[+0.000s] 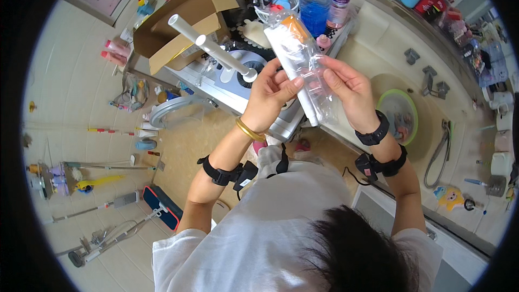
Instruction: The person empties a bucket of water into a toilet, walks to a bedroom to retrieve a cardboard box containing vacuum parts, and then returns to the bathroom to assemble a brush attachment for a cleaning tool by hand.
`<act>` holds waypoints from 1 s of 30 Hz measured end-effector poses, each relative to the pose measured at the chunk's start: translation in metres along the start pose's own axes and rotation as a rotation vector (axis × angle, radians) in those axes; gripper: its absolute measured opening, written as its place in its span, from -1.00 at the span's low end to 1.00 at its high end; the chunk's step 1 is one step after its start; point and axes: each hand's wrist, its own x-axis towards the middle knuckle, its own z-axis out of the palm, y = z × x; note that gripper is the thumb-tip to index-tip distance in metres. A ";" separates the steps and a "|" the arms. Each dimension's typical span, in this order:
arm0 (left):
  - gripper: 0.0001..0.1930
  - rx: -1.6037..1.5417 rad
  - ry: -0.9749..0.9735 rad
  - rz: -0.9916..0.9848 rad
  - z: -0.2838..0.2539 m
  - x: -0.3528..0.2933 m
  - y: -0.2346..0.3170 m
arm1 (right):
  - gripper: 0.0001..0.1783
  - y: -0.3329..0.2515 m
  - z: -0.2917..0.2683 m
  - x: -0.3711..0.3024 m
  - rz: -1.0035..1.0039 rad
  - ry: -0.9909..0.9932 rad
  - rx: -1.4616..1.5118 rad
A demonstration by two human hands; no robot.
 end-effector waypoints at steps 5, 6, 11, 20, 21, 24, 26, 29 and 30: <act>-0.50 -0.097 -0.023 0.013 0.007 0.008 -0.004 | -0.67 -0.007 -0.014 -0.009 0.034 -0.003 -0.024; -0.51 -0.126 -0.030 0.006 0.010 0.009 -0.004 | -0.67 -0.009 -0.017 -0.011 0.033 -0.001 -0.025; -0.51 -0.121 -0.052 -0.007 0.014 0.010 -0.008 | -0.72 -0.007 -0.026 -0.014 0.068 -0.067 -0.041; -0.44 -0.076 -0.053 0.019 0.016 0.014 -0.008 | -0.75 -0.004 -0.039 -0.010 0.204 -0.069 0.052; -0.43 -0.078 -0.058 0.020 0.016 0.014 -0.008 | -0.75 -0.003 -0.039 -0.009 0.204 -0.074 0.051; -0.41 -0.092 -0.057 0.022 0.016 0.014 -0.008 | -0.76 -0.001 -0.039 -0.008 0.223 -0.079 0.111; -0.40 -0.101 -0.050 0.028 0.016 0.014 -0.007 | -0.73 -0.001 -0.039 -0.008 0.212 -0.082 0.086; -0.42 -0.104 -0.033 0.066 0.016 0.015 -0.006 | -0.63 -0.007 -0.031 -0.010 0.176 -0.057 0.025; -0.43 -0.130 -0.023 0.052 0.016 0.015 -0.004 | -0.63 -0.007 -0.031 -0.013 0.176 -0.060 0.025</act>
